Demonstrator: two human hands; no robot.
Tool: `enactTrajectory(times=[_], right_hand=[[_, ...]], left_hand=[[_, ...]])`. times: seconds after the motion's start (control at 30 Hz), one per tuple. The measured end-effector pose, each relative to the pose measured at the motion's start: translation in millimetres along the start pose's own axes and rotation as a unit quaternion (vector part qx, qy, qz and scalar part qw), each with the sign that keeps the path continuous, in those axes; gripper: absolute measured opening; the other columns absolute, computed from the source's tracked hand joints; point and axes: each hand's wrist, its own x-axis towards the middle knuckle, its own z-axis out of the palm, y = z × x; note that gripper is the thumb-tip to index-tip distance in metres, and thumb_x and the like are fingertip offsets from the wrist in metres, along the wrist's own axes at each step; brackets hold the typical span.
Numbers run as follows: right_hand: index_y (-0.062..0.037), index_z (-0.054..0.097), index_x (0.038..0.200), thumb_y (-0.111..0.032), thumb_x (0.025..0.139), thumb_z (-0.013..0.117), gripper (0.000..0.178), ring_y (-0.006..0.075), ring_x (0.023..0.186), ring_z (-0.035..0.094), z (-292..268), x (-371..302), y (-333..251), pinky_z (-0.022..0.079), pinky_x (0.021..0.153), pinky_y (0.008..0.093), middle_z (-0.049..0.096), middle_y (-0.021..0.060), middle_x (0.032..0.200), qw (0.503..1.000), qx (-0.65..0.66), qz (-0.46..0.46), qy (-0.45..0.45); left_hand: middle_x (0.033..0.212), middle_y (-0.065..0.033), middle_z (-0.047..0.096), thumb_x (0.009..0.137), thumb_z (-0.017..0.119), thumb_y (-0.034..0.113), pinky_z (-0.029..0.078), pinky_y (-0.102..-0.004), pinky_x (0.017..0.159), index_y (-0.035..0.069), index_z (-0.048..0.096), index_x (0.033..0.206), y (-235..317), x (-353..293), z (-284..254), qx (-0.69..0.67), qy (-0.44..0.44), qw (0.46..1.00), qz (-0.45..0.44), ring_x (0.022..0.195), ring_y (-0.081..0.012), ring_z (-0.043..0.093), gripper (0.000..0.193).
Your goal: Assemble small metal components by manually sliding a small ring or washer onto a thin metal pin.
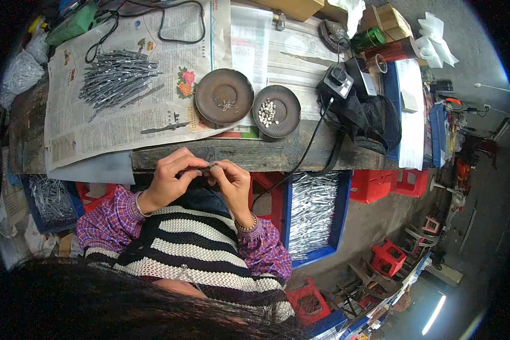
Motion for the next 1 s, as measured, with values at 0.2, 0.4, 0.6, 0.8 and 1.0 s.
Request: enactTrajectory(times=[0.2, 0.4, 0.6, 0.8, 1.0], right_hand=[[0.0056, 0.064, 0.088, 0.0, 0.085, 0.062, 0.007, 0.0074, 0.065, 0.056, 0.7, -1.7, -0.3, 0.044, 0.058, 0.0196, 0.062, 0.0028, 0.076, 0.999, 0.026, 0.021, 0.025], [0.0032, 0.062, 0.092, 0.002, 0.081, 0.065, 0.011, 0.0063, 0.068, 0.057, 2.8, -1.8, -1.7, 0.046, 0.062, 0.0186, 0.062, 0.0015, 0.078, 0.998, 0.054, 0.024, 0.033], [0.0038, 0.062, 0.089, 0.006, 0.08, 0.063, 0.009, 0.006, 0.067, 0.056, 0.0, -1.8, 0.5, 0.045, 0.06, 0.0195, 0.062, 0.003, 0.079, 0.991, 0.077, 0.014, 0.108], [0.005, 0.062, 0.083, 0.004, 0.076, 0.067, 0.009, 0.0085, 0.063, 0.056, 2.8, -3.0, -0.3, 0.045, 0.058, 0.0194, 0.061, 0.004, 0.073, 0.989, -0.101, -0.077, 0.073], [0.0057, 0.062, 0.08, 0.003, 0.077, 0.067, 0.006, 0.0084, 0.062, 0.056, -5.0, -2.7, -2.4, 0.044, 0.055, 0.0209, 0.06, 0.0054, 0.071, 0.984, -0.153, -0.095, 0.01]], left_hand=[[0.075, -0.0102, 0.054, 0.073, 0.063, -0.006, 0.045, -0.0322, 0.058, 0.002, 0.062, 0.092, 3.5, 1.0, 0.0, -0.012, 0.007, 1.0, -0.021, 0.067, -0.0249, 0.056, 0.021], [0.074, -0.0097, 0.053, 0.072, 0.063, -0.007, 0.044, -0.0314, 0.058, 0.002, 0.064, 0.094, 2.6, 1.2, 1.3, -0.015, 0.01, 1.0, -0.019, 0.065, -0.0239, 0.055, 0.024], [0.074, -0.0085, 0.056, 0.071, 0.063, -0.009, 0.044, -0.0288, 0.057, 0.002, 0.066, 0.092, 1.9, 2.2, -1.5, -0.051, -0.004, 0.998, -0.031, 0.065, -0.0202, 0.055, 0.025], [0.076, -0.0077, 0.058, 0.07, 0.065, -0.009, 0.044, -0.0264, 0.061, 0.001, 0.067, 0.093, 1.3, 0.4, 0.0, -0.062, -0.006, 0.995, -0.072, 0.068, -0.0163, 0.055, 0.025], [0.076, -0.0072, 0.059, 0.07, 0.065, -0.009, 0.044, -0.0255, 0.061, 0.001, 0.068, 0.092, 0.5, 1.1, 1.0, -0.09, -0.018, 0.994, -0.06, 0.069, -0.0161, 0.056, 0.025]])
